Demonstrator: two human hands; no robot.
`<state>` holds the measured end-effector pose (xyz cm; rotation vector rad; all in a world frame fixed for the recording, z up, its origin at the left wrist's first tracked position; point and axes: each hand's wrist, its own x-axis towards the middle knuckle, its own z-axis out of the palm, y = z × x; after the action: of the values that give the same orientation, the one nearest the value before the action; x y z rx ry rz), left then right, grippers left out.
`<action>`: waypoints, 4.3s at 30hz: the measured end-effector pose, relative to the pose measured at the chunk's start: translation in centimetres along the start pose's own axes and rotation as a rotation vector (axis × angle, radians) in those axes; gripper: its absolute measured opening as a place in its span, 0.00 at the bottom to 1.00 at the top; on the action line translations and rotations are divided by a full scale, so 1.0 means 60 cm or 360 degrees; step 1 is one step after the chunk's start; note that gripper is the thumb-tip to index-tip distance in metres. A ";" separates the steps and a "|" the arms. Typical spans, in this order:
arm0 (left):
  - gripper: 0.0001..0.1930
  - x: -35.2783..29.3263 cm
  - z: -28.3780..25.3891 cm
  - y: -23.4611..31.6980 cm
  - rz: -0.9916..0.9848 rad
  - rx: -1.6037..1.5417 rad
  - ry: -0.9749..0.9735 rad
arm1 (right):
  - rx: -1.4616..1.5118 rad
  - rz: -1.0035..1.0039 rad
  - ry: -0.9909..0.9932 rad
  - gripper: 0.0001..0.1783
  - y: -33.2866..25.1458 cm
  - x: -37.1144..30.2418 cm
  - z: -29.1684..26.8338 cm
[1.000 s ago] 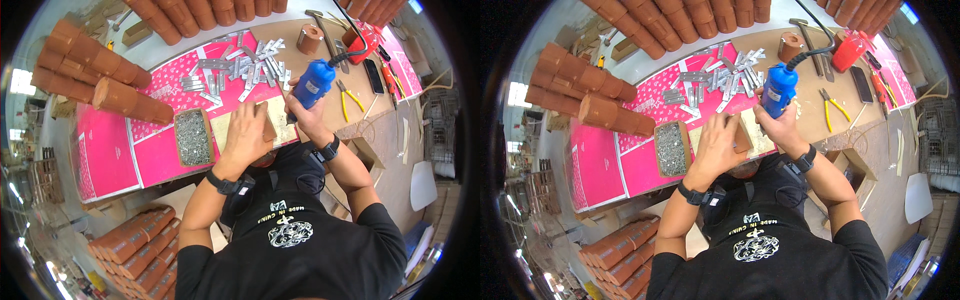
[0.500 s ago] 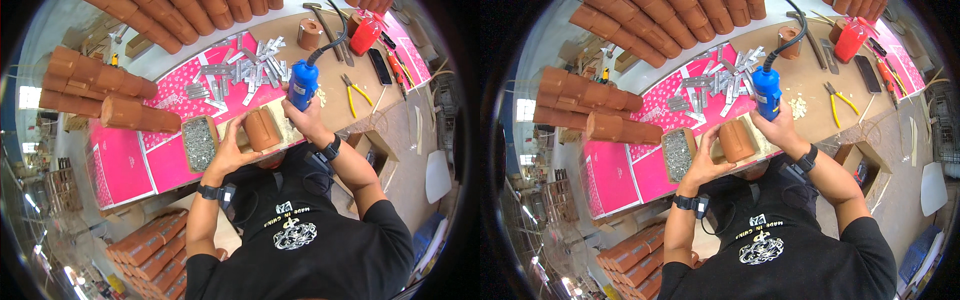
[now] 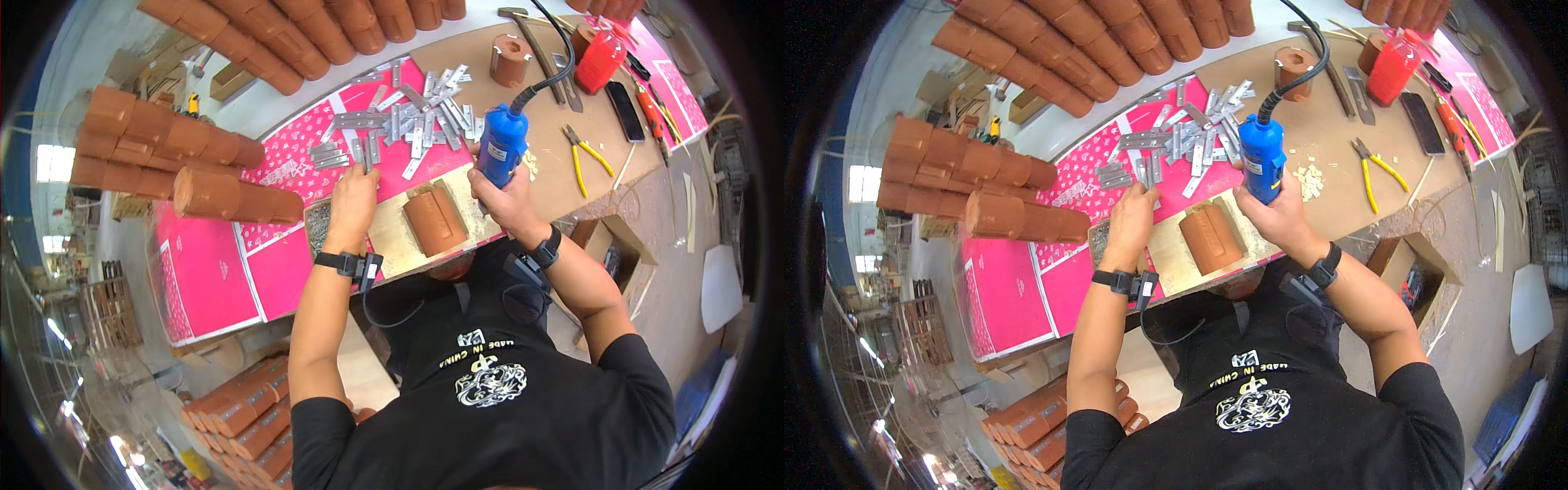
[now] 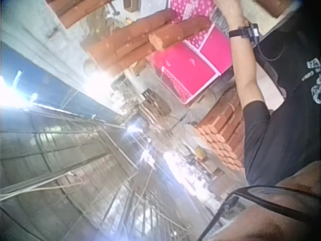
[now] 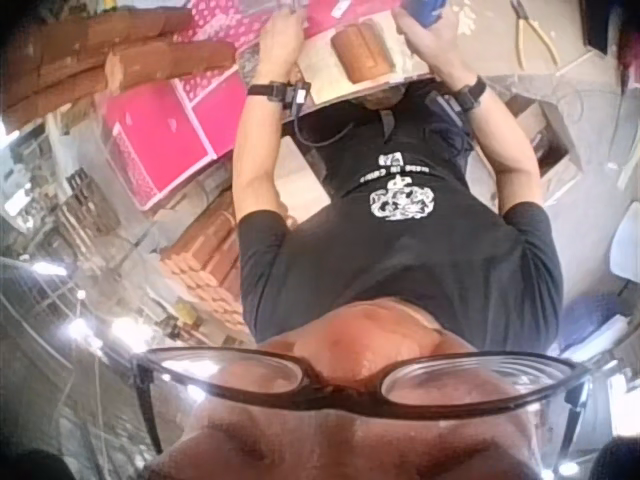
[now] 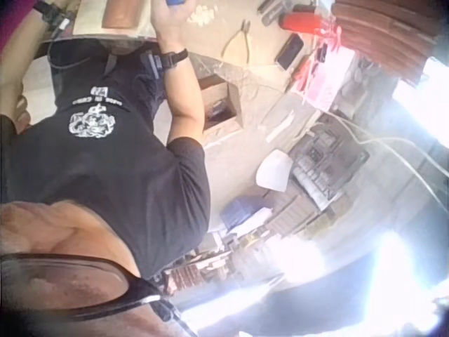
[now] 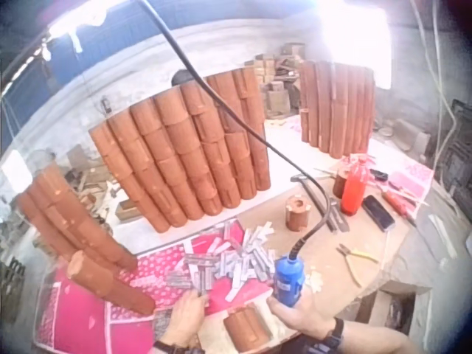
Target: Attaching metal brackets to cylindrical wooden blocks using an electric screwdriver.
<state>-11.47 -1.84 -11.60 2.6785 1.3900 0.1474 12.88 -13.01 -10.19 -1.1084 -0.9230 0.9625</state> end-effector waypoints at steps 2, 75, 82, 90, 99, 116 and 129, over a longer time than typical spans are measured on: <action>0.10 0.002 0.001 -0.001 -0.0046 0.0031 -0.0078 | -0.0016 -0.0026 0.0028 0.18 0.003 0.001 -0.002; 0.21 -0.064 0.009 0.129 -0.0386 -0.1704 0.0114 | -0.0165 -0.0053 0.0040 0.15 -0.007 0.026 0.008; 0.20 -0.050 -0.004 0.112 -0.0364 -0.1581 0.0038 | -0.0306 0.0329 -0.0081 0.19 0.031 0.087 0.026; 0.16 -0.035 -0.016 0.125 -0.0340 -0.1403 0.0017 | -0.1179 0.0260 -0.0140 0.41 0.079 0.089 0.020; 0.13 -0.046 -0.033 0.147 -0.0361 -0.1360 0.0175 | -0.1289 0.0128 -0.0171 0.39 0.037 0.059 0.042; 0.09 -0.043 -0.033 0.141 -0.0357 -0.1694 0.0306 | -0.1811 -0.0111 -0.0026 0.08 -0.011 -0.011 -0.191; 0.09 -0.044 -0.027 0.147 -0.0421 -0.2116 0.0379 | -0.1850 -0.0464 -0.0025 0.04 -0.020 -0.015 -0.175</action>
<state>-6.12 -8.92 -8.72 1.3885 1.0425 0.9710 22.60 -17.09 -11.19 -1.8312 -1.6754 0.1110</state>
